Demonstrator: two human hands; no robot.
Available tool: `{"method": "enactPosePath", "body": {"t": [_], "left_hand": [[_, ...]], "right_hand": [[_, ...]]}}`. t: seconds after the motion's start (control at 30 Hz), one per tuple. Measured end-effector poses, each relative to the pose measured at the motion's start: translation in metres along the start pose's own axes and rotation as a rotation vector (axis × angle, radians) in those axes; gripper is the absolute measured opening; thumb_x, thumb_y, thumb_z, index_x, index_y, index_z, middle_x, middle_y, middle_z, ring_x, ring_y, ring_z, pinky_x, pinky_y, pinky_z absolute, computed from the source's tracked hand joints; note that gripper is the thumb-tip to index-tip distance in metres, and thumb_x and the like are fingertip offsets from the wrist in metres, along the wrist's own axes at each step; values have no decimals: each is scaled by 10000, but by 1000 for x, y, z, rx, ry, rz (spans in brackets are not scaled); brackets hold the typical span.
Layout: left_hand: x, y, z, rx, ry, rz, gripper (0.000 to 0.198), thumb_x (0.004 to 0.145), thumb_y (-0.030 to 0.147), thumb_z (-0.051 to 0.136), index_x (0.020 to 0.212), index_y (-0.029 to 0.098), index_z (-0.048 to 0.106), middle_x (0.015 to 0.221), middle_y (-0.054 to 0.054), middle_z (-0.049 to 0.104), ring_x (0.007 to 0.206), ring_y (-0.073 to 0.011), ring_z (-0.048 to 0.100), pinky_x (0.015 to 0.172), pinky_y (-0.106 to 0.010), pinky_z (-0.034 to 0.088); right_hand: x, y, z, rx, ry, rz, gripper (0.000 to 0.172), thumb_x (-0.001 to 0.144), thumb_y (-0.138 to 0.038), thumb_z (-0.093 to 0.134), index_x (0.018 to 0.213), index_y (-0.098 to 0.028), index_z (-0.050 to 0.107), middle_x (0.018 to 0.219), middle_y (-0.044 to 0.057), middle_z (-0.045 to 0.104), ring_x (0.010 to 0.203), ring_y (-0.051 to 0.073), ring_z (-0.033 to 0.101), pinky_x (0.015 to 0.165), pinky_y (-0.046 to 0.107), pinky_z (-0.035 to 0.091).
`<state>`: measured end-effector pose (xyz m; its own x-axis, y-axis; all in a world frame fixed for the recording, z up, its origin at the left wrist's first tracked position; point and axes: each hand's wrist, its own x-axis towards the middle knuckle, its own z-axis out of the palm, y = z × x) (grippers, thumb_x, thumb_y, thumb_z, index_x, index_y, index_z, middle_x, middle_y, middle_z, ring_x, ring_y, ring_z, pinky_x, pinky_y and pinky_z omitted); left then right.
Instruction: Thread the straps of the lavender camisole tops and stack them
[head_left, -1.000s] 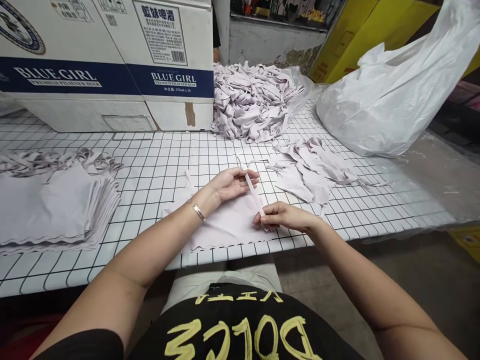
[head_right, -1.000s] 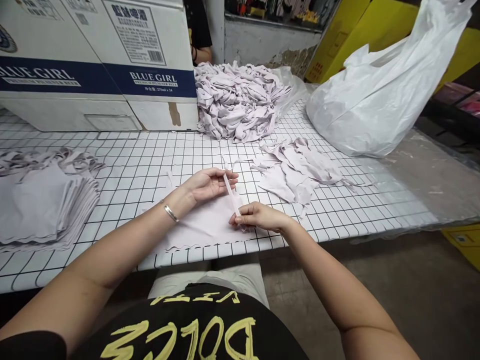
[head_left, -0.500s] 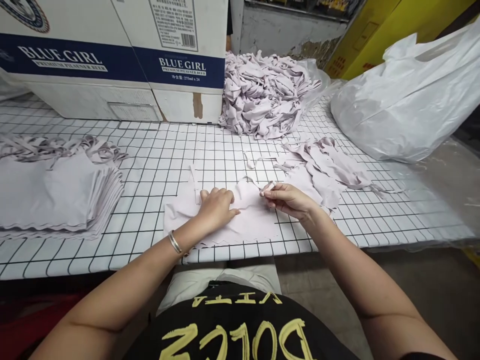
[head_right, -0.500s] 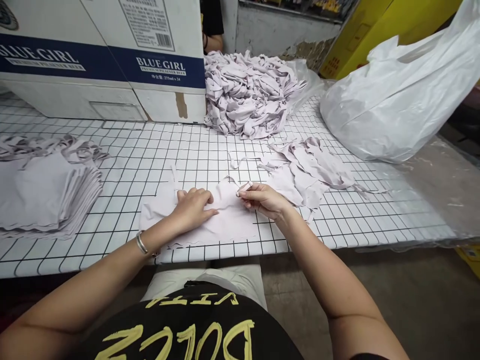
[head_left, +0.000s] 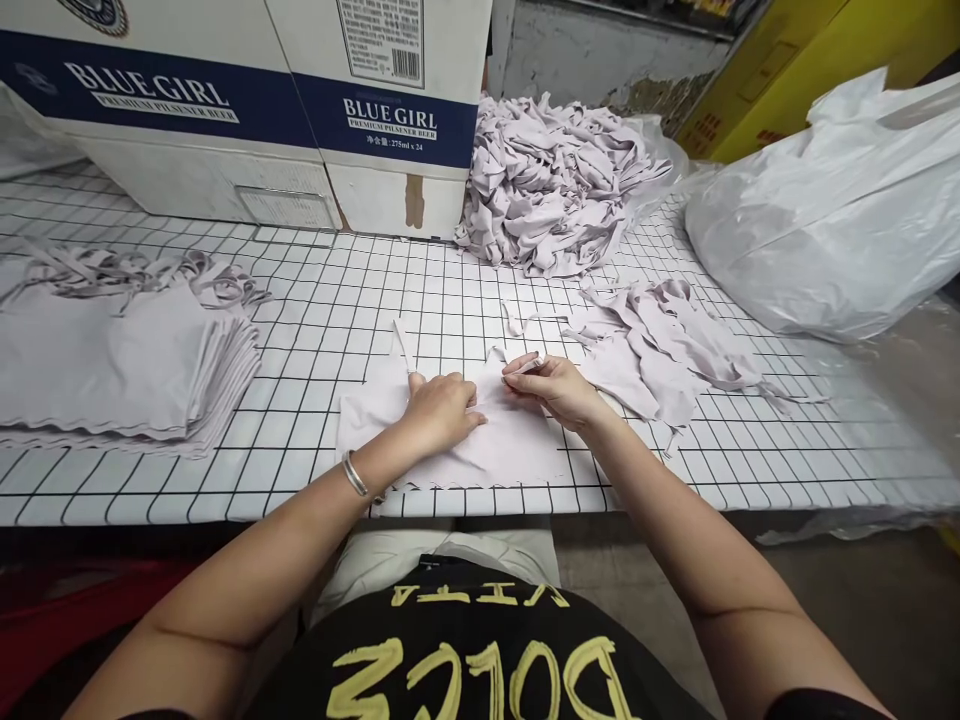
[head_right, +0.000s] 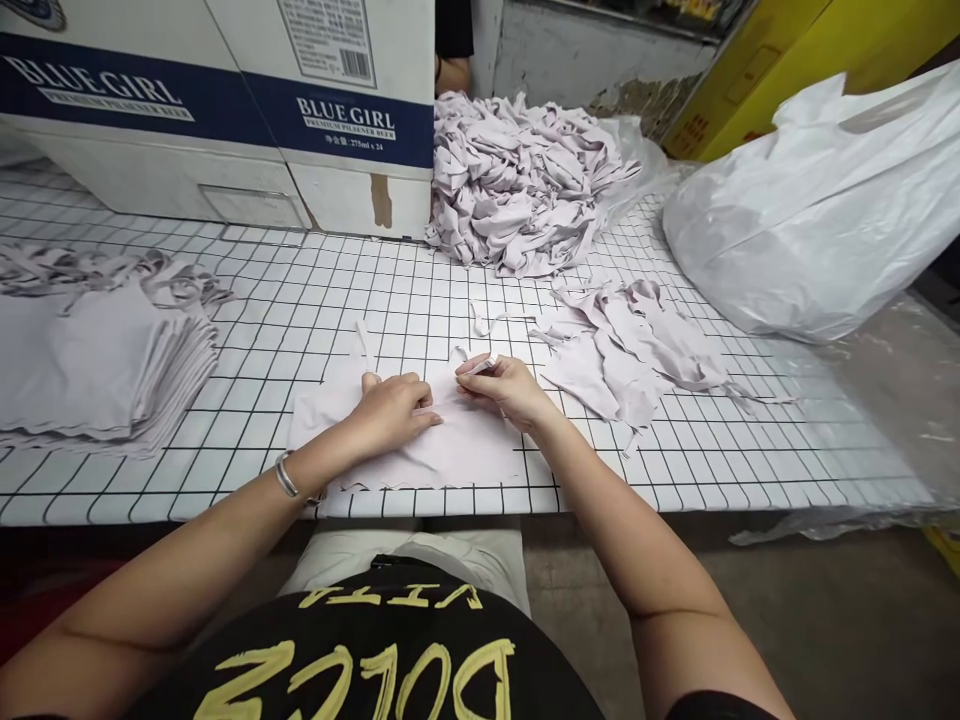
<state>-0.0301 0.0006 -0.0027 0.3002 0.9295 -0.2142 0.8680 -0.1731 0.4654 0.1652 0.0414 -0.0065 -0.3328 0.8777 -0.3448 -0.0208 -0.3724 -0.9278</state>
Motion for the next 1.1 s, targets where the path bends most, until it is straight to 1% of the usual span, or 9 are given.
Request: {"method": "enactPosePath", "body": {"t": [0.07,0.13,0.2,0.3,0.4,0.57,0.9,1.1], "left_hand": [[2,-2,2,-106,8,0,152,827,348,635,826,198,658,953,-35,685,993,-278,589,906,-477,291],[3,-4,5,-203,14,-21,111,822,325,645,841,224,688,951,-15,708,1031,-269,582,931,-483,269],[4,-4,8,-272,30,-45,114,818,339,652,825,242,711,948,-6,719,1029,-264,587,951,-489,253],[5,-4,12,-333,85,-55,135,809,357,653,771,244,716,921,0,716,1001,-255,600,957,-476,261],[4,-4,15,-357,131,-59,118,796,320,646,757,226,704,907,-1,707,996,-242,598,957,-467,268],[3,-2,18,-381,176,-62,104,778,289,632,738,209,686,888,-8,706,984,-236,589,948,-463,268],[3,-2,20,-391,222,-51,113,769,280,629,699,203,673,851,2,699,933,-217,592,895,-440,272],[3,-1,20,-384,234,-69,92,754,269,638,700,198,661,857,3,703,933,-215,587,910,-434,270]], "right_hand": [[2,2,2,-16,3,-37,269,602,-274,848,788,-157,693,668,-9,624,604,99,564,603,274,490],[3,5,4,-28,-3,-66,281,602,-275,850,789,-164,672,659,-16,617,579,96,546,559,263,454],[3,8,8,-25,-22,-86,306,595,-271,855,790,-171,641,668,-14,628,601,112,573,575,269,458],[2,14,12,-7,-55,-125,341,593,-247,857,799,-180,594,692,-19,644,656,121,606,652,282,488],[1,19,15,15,-92,-141,367,612,-239,847,823,-193,551,722,-18,665,679,123,623,679,282,494],[-1,24,19,41,-94,-134,390,635,-246,833,838,-208,502,758,-6,695,669,130,635,642,270,485],[-3,25,20,52,-91,-145,393,640,-242,830,830,-208,487,754,-4,701,648,128,632,617,266,473],[-2,24,22,49,-82,-157,406,631,-266,836,819,-210,480,754,-6,702,654,128,633,616,265,476]]}}
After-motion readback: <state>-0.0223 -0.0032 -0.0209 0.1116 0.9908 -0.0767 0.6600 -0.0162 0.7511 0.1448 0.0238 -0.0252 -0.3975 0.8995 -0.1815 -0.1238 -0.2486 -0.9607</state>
